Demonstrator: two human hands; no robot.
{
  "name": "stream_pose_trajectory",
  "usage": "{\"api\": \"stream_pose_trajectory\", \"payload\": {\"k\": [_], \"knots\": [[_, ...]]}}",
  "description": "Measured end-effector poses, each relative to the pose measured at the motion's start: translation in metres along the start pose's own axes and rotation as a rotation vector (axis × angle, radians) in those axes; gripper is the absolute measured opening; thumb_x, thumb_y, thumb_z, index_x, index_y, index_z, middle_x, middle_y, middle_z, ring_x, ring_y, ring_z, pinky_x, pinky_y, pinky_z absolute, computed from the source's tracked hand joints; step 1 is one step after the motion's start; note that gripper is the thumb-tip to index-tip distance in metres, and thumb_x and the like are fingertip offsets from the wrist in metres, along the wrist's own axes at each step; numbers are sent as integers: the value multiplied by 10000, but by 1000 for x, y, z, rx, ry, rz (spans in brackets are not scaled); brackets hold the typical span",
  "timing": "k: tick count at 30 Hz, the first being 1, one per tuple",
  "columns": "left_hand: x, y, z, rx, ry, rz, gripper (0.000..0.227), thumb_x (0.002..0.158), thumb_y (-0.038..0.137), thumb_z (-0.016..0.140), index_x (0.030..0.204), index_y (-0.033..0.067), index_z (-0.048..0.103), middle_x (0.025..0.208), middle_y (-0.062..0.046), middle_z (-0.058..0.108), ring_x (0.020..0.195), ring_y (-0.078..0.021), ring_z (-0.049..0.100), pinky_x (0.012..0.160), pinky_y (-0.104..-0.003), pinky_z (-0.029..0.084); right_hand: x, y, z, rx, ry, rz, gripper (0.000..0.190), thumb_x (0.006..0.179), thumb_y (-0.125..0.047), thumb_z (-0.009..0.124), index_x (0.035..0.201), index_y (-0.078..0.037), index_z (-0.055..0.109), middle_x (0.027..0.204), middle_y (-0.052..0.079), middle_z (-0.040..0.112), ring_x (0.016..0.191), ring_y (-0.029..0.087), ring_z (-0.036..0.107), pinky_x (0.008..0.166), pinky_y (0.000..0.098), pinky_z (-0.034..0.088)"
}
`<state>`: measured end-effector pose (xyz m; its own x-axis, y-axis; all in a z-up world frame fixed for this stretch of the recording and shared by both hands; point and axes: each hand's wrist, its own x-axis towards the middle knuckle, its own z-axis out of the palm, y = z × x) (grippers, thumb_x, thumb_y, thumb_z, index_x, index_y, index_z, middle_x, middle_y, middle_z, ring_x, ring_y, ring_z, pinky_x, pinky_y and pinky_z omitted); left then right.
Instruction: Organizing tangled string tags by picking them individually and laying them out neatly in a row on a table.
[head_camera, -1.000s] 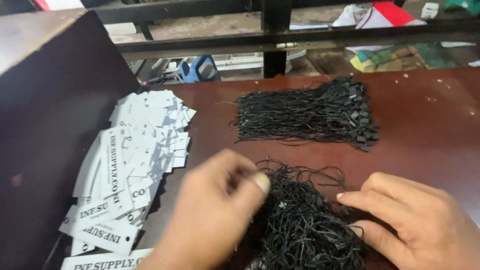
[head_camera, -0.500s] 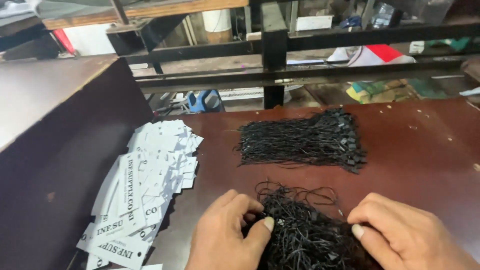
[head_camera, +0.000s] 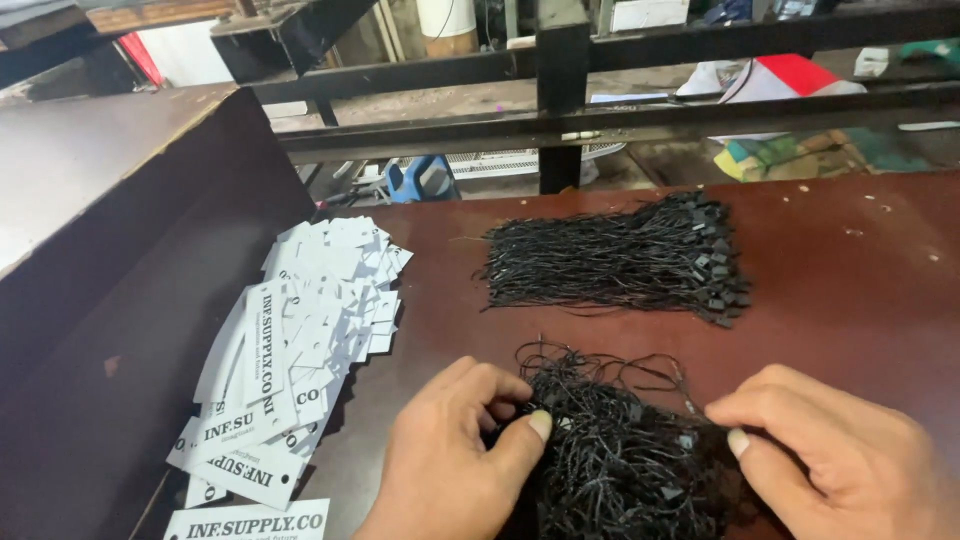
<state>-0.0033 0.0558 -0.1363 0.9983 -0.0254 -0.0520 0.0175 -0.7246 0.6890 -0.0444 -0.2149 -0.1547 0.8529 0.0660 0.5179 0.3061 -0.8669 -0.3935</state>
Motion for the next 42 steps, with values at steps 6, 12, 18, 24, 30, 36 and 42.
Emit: {"api": "stream_pose_trajectory", "payload": {"k": [6,12,18,24,30,36,42], "knots": [[3,27,-16,-88,134,173,293,808,374,693,1057,243,773,977,82,716,899,-72,761,834,-272,588,-1,20,2,-59,-131,76,162,944,-348,594,1001,-303,740,950,-173,711,674,68,668,630,251,499],[-18,63,12,-179,171,735,274,851,219,692,1107,124,717,1044,-65,673,980,-265,682,911,-375,540,7,-11,-12,38,-12,-169,85,910,-178,637,919,-165,721,852,-68,726,654,78,691,632,216,519],[-12,69,46,-83,-29,763,420,871,268,605,1260,119,653,1052,-85,643,946,-325,662,765,-471,529,5,-31,-13,124,105,-54,135,884,-70,665,769,-104,727,794,-30,667,527,66,535,516,206,417],[-9,64,51,-87,-69,645,449,815,278,607,1250,174,650,1091,-43,757,1008,-292,687,810,-447,522,11,-9,-11,101,43,-26,198,891,-138,670,1012,-199,814,809,-85,764,661,27,709,634,193,509],[-8,78,57,-183,-152,485,273,811,299,655,1052,176,691,1009,-6,752,931,-232,719,834,-354,539,-6,-2,-2,34,8,173,126,773,-238,764,889,-270,727,810,-185,813,614,50,709,628,245,512],[0,99,26,-129,-483,87,207,822,335,715,1022,280,718,896,79,744,872,-124,701,800,-281,541,-8,1,3,162,48,187,135,777,-198,810,818,-204,682,754,-133,799,545,24,653,524,212,467],[1,104,21,-153,-523,-43,160,774,330,735,923,280,704,810,112,692,775,-93,644,736,-267,507,-11,3,4,169,29,163,169,774,-167,800,899,-218,698,748,-130,799,549,27,690,532,206,482]]}}
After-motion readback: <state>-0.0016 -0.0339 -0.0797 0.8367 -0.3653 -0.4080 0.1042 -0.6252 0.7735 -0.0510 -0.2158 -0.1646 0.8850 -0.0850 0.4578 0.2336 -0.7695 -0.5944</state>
